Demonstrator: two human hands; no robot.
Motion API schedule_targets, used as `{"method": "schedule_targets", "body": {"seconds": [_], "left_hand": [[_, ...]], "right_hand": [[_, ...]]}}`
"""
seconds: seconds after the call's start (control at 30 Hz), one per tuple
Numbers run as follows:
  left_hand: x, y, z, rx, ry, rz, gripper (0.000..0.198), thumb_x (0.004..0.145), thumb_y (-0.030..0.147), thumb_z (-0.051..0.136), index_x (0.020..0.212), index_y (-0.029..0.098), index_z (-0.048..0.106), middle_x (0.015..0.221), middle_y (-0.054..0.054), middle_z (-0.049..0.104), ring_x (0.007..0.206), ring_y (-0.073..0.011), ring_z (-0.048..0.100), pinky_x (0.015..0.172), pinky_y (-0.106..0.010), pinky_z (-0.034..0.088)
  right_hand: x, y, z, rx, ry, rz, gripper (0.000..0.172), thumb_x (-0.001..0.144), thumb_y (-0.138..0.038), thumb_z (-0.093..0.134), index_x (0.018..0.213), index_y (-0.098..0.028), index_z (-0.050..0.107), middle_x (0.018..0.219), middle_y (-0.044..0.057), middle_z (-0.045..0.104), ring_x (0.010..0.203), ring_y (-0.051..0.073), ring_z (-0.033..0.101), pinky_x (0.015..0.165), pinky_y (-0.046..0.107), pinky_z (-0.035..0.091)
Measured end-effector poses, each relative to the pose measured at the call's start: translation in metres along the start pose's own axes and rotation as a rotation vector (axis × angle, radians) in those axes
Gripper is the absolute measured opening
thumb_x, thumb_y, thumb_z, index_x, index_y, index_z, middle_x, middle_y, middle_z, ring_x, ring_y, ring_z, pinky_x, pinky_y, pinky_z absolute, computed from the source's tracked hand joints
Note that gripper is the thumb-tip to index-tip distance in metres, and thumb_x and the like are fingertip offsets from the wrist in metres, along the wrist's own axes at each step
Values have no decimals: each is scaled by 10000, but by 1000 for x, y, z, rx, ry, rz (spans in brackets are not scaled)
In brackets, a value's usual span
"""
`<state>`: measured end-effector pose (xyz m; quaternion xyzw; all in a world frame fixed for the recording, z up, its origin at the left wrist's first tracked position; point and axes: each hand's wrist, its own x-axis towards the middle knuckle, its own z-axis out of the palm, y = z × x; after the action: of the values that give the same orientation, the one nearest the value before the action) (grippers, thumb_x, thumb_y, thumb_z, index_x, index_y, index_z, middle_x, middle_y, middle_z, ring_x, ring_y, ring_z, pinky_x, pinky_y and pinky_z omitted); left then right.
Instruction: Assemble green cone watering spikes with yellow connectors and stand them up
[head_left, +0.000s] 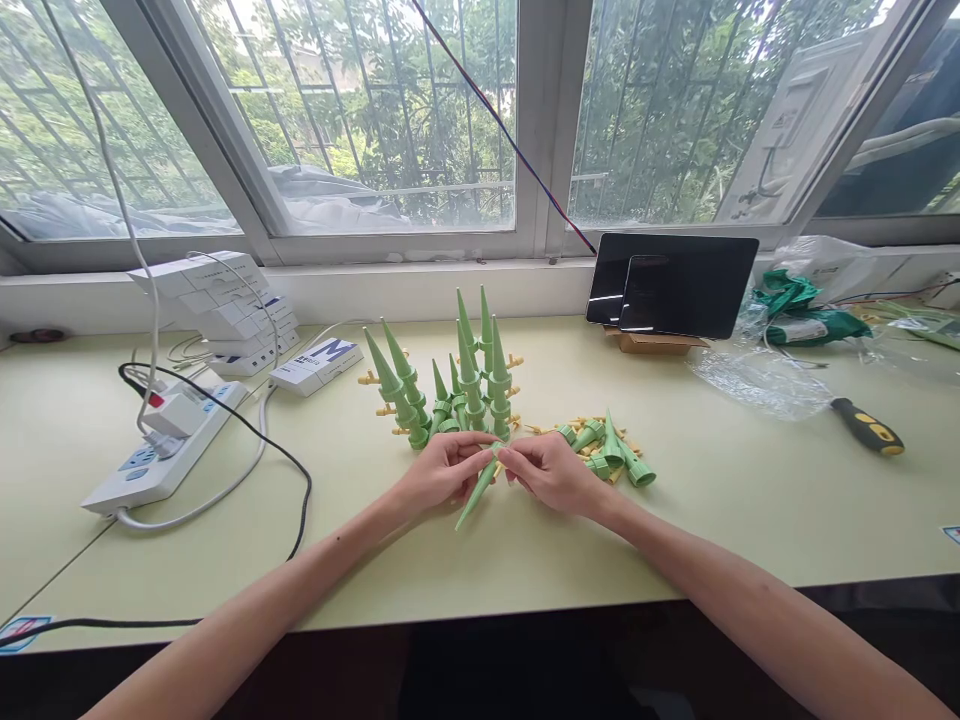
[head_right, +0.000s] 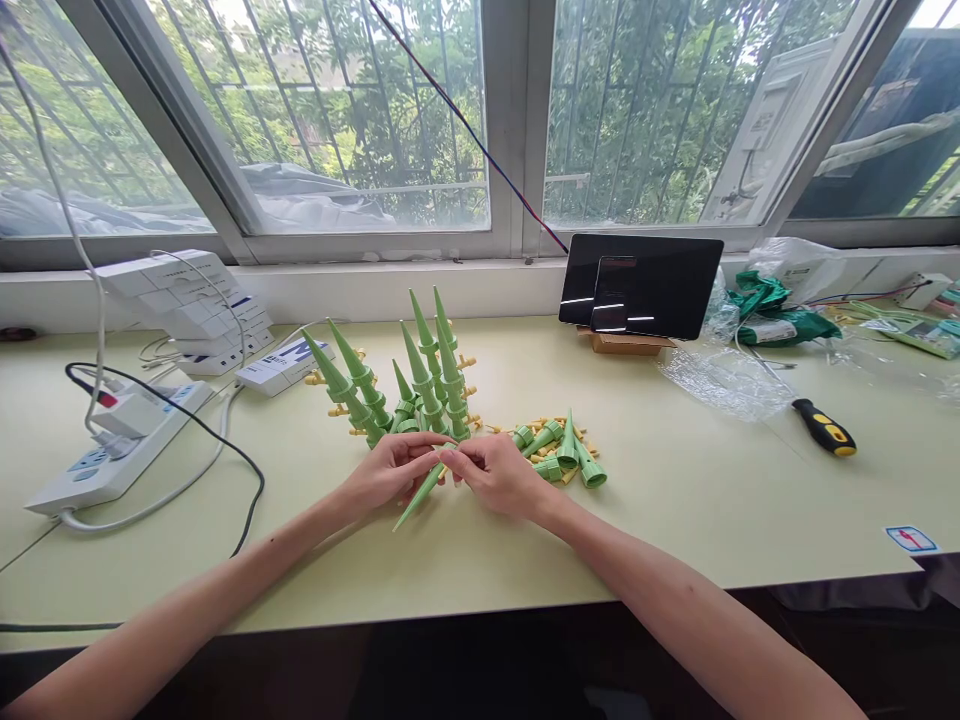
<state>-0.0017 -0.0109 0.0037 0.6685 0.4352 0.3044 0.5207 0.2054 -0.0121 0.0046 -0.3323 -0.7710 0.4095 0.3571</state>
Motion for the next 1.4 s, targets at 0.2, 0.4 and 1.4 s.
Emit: {"method": "schedule_targets", "body": {"seconds": [0.2,0.4,1.4], "left_hand": [[0,0,0,-14,-4,-20,436,890,471,601,1148,123,649,646,-36,667,385,-70,452,382,-198,381],[-1,4,4,-7,-13,-19,398,895,479,592,1049,119,664,509,-4,611,345,-72,449,362,-185,362],[-2,5,8,-37,-1,48,344,910,469,580,1015,141,592,499,17,611,353,-102,524,362,-188,378]], "right_hand": [[-2,2,1,-47,8,-25,444,915,-472,540,596,-162,539,511,-54,372,488,74,308,480,223,259],[-1,4,3,-128,45,-30,468,933,-392,480,539,-183,337,504,-58,293,491,73,271,490,234,243],[-1,3,5,-177,60,4,446,935,-349,452,548,-185,301,514,-50,299,502,79,271,520,245,240]]}}
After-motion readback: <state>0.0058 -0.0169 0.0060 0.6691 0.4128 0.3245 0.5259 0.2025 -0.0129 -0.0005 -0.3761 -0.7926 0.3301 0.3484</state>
